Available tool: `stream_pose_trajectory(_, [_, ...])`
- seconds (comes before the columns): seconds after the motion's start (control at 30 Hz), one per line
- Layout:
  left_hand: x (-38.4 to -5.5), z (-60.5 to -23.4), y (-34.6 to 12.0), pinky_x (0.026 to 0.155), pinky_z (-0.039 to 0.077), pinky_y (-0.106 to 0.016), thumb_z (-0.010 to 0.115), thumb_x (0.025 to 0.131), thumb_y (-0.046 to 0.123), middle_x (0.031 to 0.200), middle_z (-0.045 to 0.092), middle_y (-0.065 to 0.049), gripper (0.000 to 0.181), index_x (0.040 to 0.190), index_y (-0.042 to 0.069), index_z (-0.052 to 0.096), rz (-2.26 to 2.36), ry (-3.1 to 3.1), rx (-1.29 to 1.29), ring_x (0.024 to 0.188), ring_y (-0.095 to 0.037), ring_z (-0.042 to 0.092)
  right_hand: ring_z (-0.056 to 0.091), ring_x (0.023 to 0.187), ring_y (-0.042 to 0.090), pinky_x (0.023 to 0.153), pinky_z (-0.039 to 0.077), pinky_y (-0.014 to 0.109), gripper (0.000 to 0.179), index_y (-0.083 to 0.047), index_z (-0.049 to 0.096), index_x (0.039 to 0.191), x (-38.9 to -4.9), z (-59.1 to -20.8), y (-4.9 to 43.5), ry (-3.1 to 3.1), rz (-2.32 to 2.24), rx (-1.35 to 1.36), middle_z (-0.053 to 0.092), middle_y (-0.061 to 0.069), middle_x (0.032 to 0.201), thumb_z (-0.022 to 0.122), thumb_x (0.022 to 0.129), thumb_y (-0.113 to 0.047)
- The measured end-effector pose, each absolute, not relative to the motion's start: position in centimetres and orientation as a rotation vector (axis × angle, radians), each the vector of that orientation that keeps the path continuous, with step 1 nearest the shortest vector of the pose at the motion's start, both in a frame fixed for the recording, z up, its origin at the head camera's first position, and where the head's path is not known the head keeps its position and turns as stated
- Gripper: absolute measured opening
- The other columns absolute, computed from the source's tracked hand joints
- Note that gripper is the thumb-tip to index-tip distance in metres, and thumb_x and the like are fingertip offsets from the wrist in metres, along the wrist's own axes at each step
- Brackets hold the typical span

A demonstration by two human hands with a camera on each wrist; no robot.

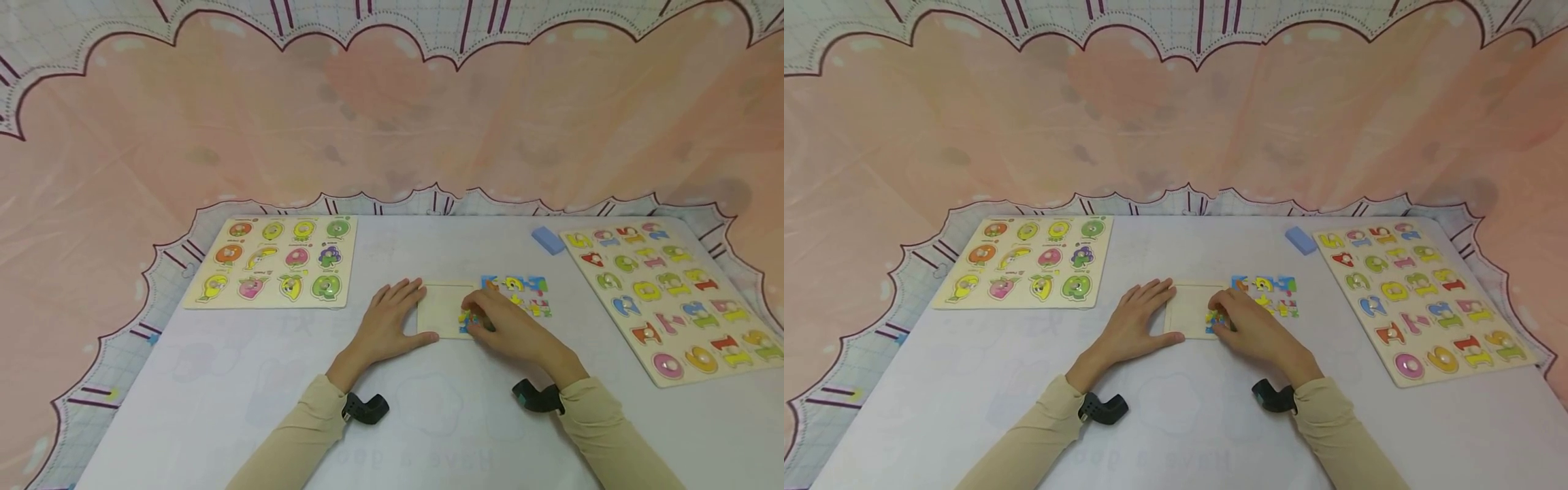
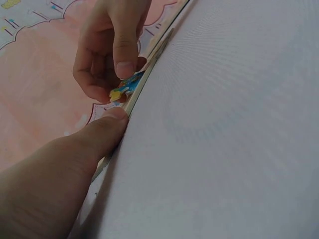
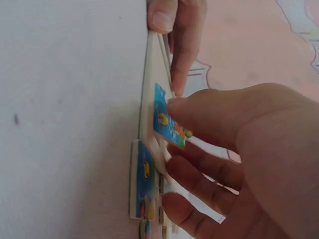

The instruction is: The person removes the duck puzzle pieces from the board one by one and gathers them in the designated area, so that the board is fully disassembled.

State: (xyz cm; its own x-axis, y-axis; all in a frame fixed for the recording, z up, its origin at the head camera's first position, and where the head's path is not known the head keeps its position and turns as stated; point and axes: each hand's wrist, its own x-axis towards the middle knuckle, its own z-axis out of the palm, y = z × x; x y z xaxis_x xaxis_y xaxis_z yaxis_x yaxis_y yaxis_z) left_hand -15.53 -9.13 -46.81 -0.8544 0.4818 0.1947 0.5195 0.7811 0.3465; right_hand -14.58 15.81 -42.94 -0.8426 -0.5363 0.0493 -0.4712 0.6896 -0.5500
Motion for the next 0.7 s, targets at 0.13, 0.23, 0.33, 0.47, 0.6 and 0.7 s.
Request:
stream_pose_trajectory(0.13, [-15.45, -46.73, -9.09, 0.117, 0.018, -0.048, 0.062, 0.078, 0.064, 0.153, 0.034, -0.001, 0.085, 0.144, 0.014, 0.041, -0.605, -2.887, -0.804, 0.144, -0.022, 0.027, 0.055, 0.089, 0.012, 0.079, 0.05, 0.029, 0.024, -0.014, 0.052, 0.114, -14.69, -42.86, 15.81, 2.743, -0.873, -0.802, 0.06, -0.002, 0.101, 0.061, 0.091, -0.016])
stream_pose_trajectory(0.23, [-15.45, -46.73, -9.1, 0.117, 0.019, -0.048, 0.062, 0.077, 0.064, 0.153, 0.034, -0.001, 0.085, 0.143, 0.014, 0.042, -0.599, -2.885, -0.804, 0.144, -0.022, 0.027, 0.056, 0.084, 0.01, 0.071, 0.05, 0.023, 0.021, -0.015, 0.052, 0.111, -14.83, -42.88, 15.8, 2.724, -0.895, -0.81, 0.062, -0.003, 0.095, 0.06, 0.092, -0.015])
stream_pose_trajectory(0.33, [-15.54, -46.74, -9.11, 0.118, 0.019, -0.048, 0.062, 0.078, 0.064, 0.154, 0.033, -0.001, 0.085, 0.144, 0.014, 0.041, -0.591, -2.885, -0.806, 0.144, -0.022, 0.027, 0.057, 0.084, 0.009, 0.068, 0.049, 0.021, 0.02, -0.014, 0.052, 0.109, -15.0, -42.9, 15.8, 2.715, -0.922, -0.819, 0.063, -0.003, 0.094, 0.06, 0.091, -0.011])
stream_pose_trajectory(0.47, [-15.53, -46.76, -9.16, 0.118, 0.018, -0.047, 0.062, 0.078, 0.064, 0.154, 0.033, -0.001, 0.085, 0.144, 0.014, 0.041, -0.597, -2.892, -0.802, 0.144, -0.022, 0.026, 0.058, 0.083, 0.009, 0.067, 0.049, 0.021, 0.019, -0.012, 0.053, 0.109, -15.06, -42.79, 15.89, 2.702, -0.956, -0.824, 0.064, -0.001, 0.094, 0.06, 0.091, -0.009])
stream_pose_trajectory(0.6, [-15.36, -46.76, -9.21, 0.118, 0.019, -0.048, 0.062, 0.078, 0.064, 0.154, 0.033, 0.0, 0.086, 0.144, 0.015, 0.041, -0.602, -2.901, -0.804, 0.144, -0.022, 0.026, 0.057, 0.084, 0.009, 0.068, 0.049, 0.021, 0.021, -0.011, 0.053, 0.112, -15.09, -42.7, 16.27, 2.693, -0.964, -0.831, 0.064, -0.001, 0.099, 0.059, 0.091, -0.009])
stream_pose_trajectory(0.7, [-15.4, -46.78, -9.2, 0.117, 0.019, -0.048, 0.061, 0.078, 0.064, 0.154, 0.033, 0.0, 0.086, 0.144, 0.014, 0.04, -0.595, -2.893, -0.81, 0.144, -0.022, 0.026, 0.057, 0.083, 0.009, 0.068, 0.049, 0.021, 0.02, -0.012, 0.054, 0.109, -15.27, -42.62, 16.77, 2.697, -0.972, -0.836, 0.063, -0.002, 0.097, 0.059, 0.091, -0.008])
